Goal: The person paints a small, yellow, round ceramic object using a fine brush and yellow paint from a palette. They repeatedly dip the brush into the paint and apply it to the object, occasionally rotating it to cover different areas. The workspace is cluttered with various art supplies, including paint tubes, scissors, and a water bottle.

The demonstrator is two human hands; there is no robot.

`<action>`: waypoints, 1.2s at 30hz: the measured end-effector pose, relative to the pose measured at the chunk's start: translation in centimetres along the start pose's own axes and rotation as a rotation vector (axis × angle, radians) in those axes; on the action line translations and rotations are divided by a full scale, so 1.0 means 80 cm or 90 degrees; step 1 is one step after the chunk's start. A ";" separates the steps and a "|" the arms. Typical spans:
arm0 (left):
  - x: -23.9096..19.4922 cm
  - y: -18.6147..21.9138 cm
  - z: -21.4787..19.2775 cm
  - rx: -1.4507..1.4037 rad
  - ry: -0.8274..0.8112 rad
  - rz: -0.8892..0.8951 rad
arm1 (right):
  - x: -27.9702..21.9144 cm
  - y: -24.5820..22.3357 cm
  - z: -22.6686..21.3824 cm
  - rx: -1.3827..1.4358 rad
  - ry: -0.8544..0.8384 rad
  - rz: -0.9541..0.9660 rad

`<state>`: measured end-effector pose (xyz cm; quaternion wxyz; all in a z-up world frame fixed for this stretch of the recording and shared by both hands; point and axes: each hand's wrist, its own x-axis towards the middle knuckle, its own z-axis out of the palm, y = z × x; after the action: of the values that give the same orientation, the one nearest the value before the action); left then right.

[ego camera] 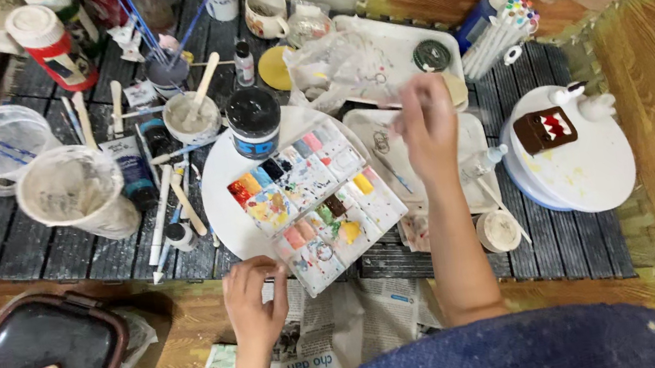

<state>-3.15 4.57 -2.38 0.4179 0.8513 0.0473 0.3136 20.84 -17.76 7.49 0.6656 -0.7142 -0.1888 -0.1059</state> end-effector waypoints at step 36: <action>0.037 0.071 0.025 0.141 -0.211 0.130 | -0.238 0.099 -0.083 0.042 0.064 0.048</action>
<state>-0.68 0.58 2.39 0.2898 0.9323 -0.0743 0.2032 7.53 -27.15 -6.78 0.7008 -0.6924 -0.1316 -0.1102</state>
